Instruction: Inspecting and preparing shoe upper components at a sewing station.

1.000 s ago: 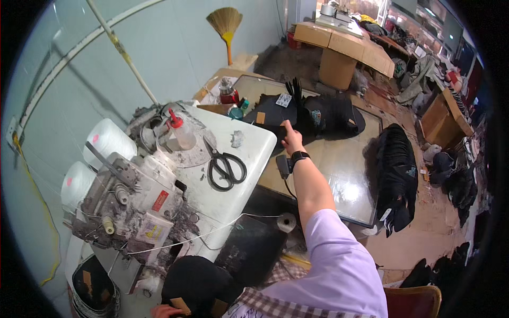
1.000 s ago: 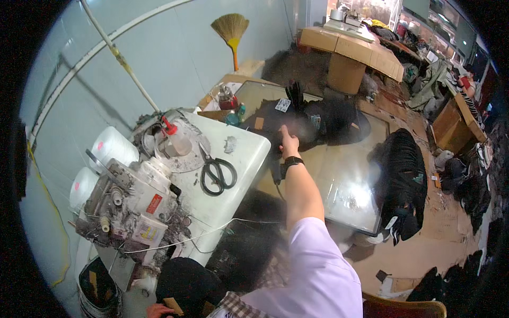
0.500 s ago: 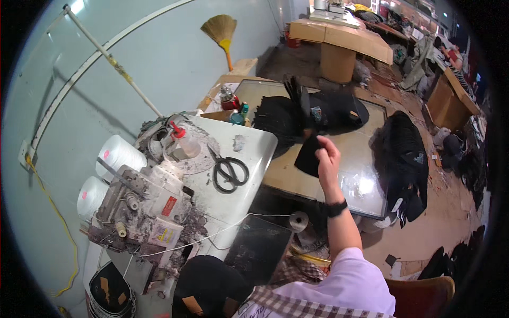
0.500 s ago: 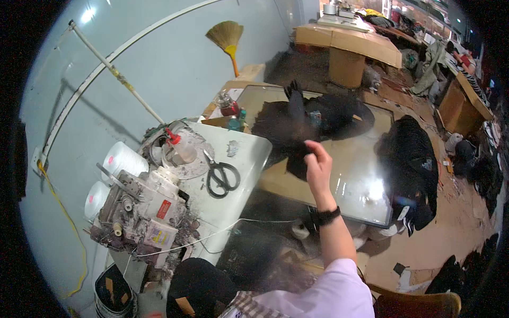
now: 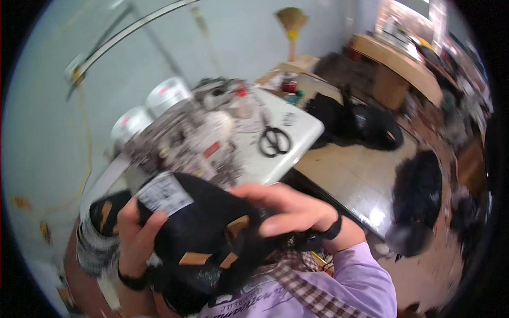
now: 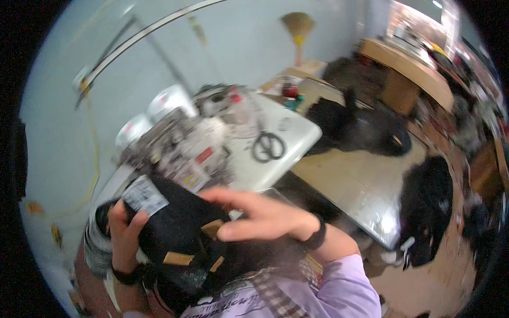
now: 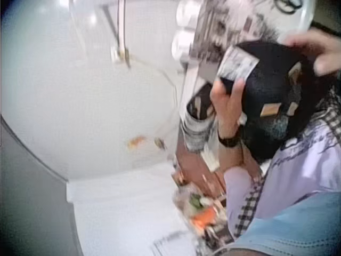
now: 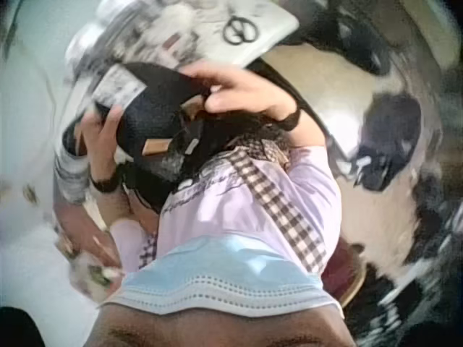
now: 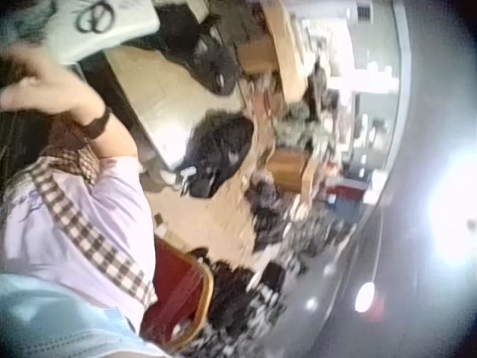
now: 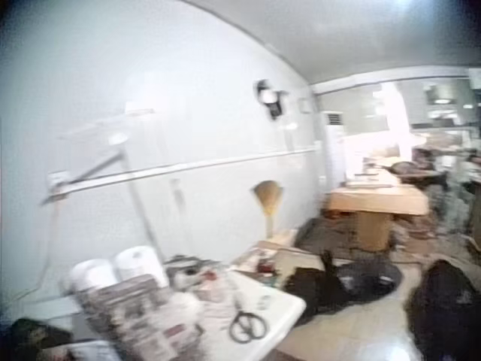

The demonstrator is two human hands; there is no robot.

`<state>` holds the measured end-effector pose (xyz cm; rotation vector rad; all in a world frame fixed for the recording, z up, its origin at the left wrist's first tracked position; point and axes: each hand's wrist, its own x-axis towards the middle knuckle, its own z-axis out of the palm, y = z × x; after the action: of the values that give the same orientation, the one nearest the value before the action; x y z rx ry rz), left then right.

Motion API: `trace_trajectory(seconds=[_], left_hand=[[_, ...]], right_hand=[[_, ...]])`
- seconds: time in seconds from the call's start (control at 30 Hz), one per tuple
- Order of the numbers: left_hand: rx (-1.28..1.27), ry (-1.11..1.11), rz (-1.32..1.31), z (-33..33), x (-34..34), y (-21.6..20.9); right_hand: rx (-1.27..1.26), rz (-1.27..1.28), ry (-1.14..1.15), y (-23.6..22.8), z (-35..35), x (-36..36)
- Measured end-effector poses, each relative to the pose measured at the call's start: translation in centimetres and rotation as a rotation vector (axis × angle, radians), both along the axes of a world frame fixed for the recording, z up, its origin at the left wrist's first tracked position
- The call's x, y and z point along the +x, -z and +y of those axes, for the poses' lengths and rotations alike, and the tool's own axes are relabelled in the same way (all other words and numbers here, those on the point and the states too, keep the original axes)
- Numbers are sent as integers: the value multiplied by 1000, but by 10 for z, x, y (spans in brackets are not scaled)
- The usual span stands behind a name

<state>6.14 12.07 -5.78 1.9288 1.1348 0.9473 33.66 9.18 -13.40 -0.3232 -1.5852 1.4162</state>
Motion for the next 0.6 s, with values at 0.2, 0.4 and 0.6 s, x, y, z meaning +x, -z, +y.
trace_trajectory(seconds=[0.2, 0.4, 0.6], left_hand=[[161, 37, 190, -10, -15, -3], [540, -56, 582, -44, -18, -22], [261, 249, 718, -44, -28, -41]], right_hand=[[163, -488, 104, -45, 30, -53], [250, -573, 271, -53, 24, -85], [865, -654, 187, -54, 13, -106]])
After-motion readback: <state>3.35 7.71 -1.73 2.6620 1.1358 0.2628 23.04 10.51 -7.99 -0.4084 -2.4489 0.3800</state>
